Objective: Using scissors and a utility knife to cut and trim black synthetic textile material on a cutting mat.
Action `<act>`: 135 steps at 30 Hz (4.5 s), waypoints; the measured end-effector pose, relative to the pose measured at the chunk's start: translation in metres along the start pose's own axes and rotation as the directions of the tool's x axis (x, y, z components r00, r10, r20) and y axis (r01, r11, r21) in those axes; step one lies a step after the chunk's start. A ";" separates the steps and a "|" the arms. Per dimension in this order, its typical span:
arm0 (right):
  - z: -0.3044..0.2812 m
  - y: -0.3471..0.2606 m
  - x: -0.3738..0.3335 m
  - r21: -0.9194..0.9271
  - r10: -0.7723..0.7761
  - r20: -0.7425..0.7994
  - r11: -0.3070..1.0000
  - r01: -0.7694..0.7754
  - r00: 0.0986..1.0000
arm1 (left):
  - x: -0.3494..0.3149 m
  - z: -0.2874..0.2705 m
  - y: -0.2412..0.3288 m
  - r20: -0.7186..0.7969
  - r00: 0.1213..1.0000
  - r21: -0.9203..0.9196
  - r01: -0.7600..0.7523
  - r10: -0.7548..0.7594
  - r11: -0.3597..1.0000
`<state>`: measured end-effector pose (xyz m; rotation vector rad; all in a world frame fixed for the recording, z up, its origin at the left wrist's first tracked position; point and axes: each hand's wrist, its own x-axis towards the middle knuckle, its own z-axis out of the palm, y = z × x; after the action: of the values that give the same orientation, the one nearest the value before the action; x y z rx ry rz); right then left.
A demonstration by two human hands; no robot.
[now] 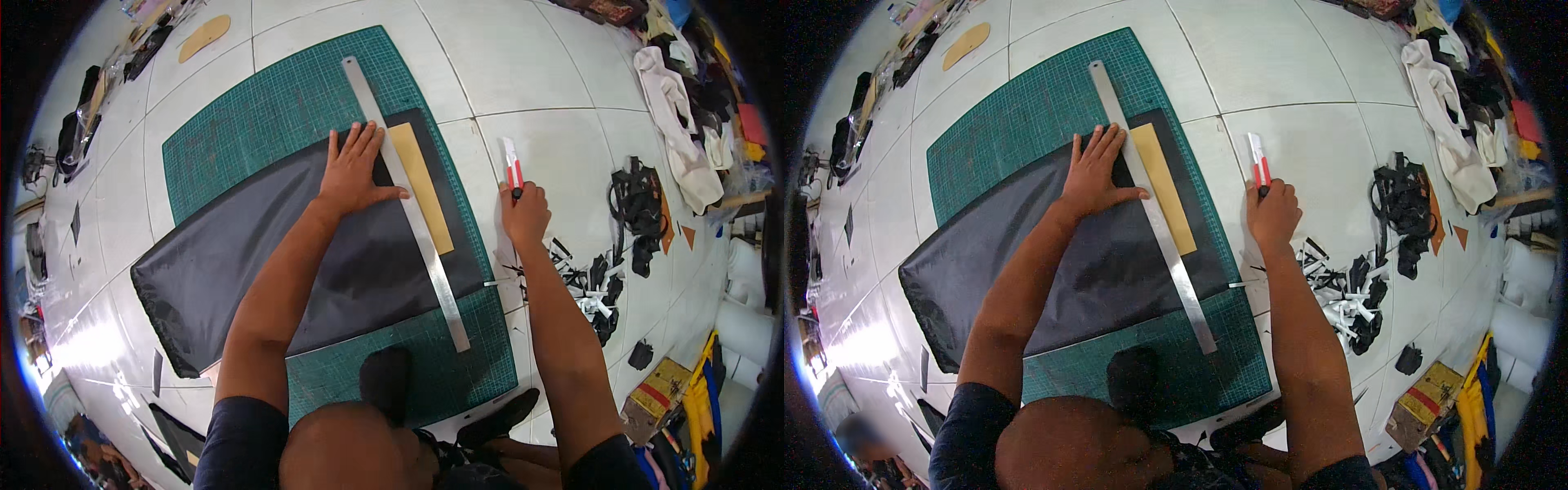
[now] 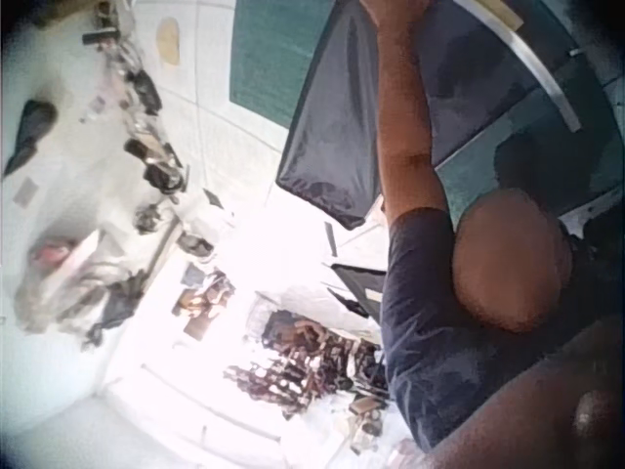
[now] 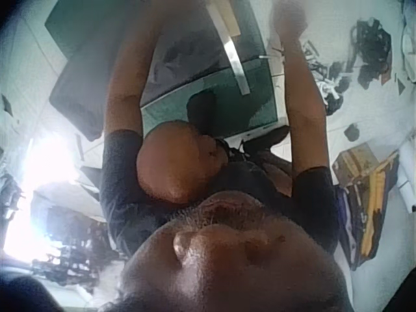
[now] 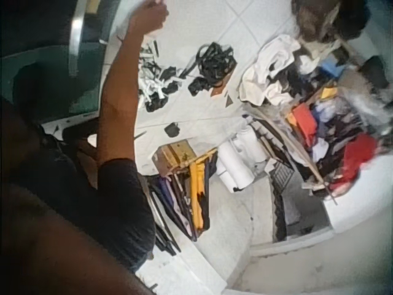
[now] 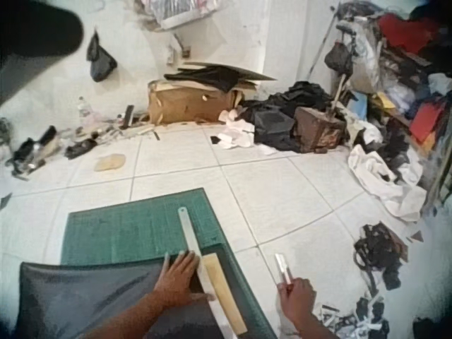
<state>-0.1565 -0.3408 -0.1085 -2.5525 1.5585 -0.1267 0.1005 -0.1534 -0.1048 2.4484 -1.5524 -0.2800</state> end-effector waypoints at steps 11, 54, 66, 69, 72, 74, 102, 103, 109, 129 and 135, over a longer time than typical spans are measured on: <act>0.006 -0.136 0.006 0.538 -0.208 0.118 0.835 0.114 0.971 | 0.007 -0.001 0.006 -0.034 0.999 0.041 -0.008 0.009 0.999; 0.031 -0.147 0.045 0.665 -0.195 0.097 0.743 0.082 0.976 | 0.017 -0.005 0.018 0.106 0.994 0.120 -0.018 0.005 0.993; -0.022 -0.019 -0.042 0.874 -0.090 0.247 0.451 -0.182 0.965 | 0.031 -0.018 0.028 0.201 0.979 0.268 -0.029 -0.027 0.963; -0.029 0.033 -0.109 0.825 -0.033 0.451 0.395 -0.403 0.892 | 0.034 -0.014 0.031 0.227 0.974 0.268 -0.037 -0.025 0.963; -0.018 0.040 -0.164 0.786 -0.046 0.423 0.517 -0.340 0.905 | 0.030 -0.007 0.023 0.160 0.987 0.252 -0.050 0.009 0.967; -0.022 0.040 -0.177 0.789 -0.031 0.408 0.515 -0.336 0.912 | 0.030 -0.008 0.026 0.198 0.980 0.243 -0.049 0.000 0.969; -0.015 0.036 -0.198 0.721 -0.092 0.116 0.692 -0.020 0.989 | 0.030 -0.003 0.022 0.202 0.979 0.138 -0.021 -0.008 0.990; -0.015 0.036 -0.196 0.715 -0.104 0.095 0.699 0.005 0.990 | 0.031 -0.004 0.021 0.198 0.980 0.143 -0.022 -0.007 0.989; -0.023 0.047 -0.179 0.667 0.044 0.069 0.741 -0.079 0.997 | 0.034 -0.011 0.029 0.256 0.966 0.229 -0.018 -0.043 0.973; -0.047 0.060 -0.113 0.526 0.049 -0.109 0.850 0.016 0.993 | 0.035 -0.037 0.064 0.398 0.896 0.352 0.050 -0.198 0.935; -0.017 0.017 -0.005 0.210 -0.024 -0.160 0.976 0.058 0.987 | 0.032 -0.033 0.077 0.446 0.866 0.420 0.019 -0.225 0.907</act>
<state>-0.1758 -0.3456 -0.0942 -2.4563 1.4525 -0.4836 0.0571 -0.2112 -0.0520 2.9790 -1.7909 -0.7166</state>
